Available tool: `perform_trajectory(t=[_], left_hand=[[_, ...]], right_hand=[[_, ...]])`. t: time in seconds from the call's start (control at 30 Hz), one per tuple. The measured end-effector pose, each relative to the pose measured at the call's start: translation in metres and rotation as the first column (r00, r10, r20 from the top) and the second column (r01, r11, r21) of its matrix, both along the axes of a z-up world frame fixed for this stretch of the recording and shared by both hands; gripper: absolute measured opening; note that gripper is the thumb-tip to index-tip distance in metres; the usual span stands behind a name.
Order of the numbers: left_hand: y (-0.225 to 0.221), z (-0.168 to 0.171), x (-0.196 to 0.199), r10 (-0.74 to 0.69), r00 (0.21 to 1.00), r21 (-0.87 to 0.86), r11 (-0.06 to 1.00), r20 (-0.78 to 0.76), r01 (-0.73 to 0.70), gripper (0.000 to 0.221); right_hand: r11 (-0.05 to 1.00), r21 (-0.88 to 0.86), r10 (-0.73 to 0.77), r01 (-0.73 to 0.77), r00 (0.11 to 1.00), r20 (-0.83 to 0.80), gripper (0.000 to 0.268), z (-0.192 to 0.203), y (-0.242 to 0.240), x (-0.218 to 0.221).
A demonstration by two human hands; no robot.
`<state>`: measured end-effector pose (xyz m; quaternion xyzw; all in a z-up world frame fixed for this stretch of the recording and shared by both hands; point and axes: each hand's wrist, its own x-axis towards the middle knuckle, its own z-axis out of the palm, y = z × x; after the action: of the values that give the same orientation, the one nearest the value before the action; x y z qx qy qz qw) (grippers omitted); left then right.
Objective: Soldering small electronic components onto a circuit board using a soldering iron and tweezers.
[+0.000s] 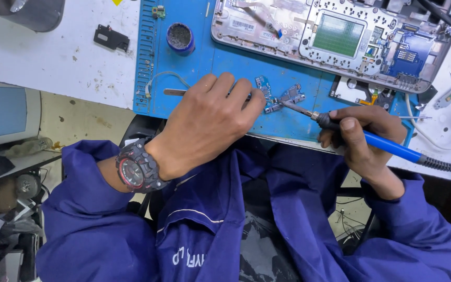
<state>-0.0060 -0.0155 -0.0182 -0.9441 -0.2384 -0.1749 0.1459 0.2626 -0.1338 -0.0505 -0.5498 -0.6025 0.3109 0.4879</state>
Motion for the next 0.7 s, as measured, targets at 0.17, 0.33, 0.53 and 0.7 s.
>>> perform_trajectory(t=[0.17,0.33,0.53,0.7], left_hand=[[-0.0001,-0.0011,0.0003,0.003,1.0,0.009,1.0,-0.005,-0.003,0.017],[0.0,-0.0019,0.0002,0.004,1.0,0.015,1.0,-0.009,-0.004,0.017],[-0.0002,-0.003,0.0004,0.004,1.0,0.01,1.0,-0.01,-0.004,0.019],[-0.0004,-0.0027,0.0002,0.003,1.0,0.012,1.0,-0.013,-0.003,0.017]], right_hand=[[1.0,0.008,0.008,-0.008,1.0,0.0,0.036,-0.0008,-0.0007,-0.0004],[1.0,0.016,0.014,-0.014,1.0,0.006,0.036,0.0001,0.0006,-0.0011],[1.0,-0.001,0.011,-0.011,1.0,-0.011,0.034,0.0017,0.0011,-0.0022],[1.0,0.011,0.026,-0.026,0.999,0.024,0.028,0.0061,0.0017,-0.003]])
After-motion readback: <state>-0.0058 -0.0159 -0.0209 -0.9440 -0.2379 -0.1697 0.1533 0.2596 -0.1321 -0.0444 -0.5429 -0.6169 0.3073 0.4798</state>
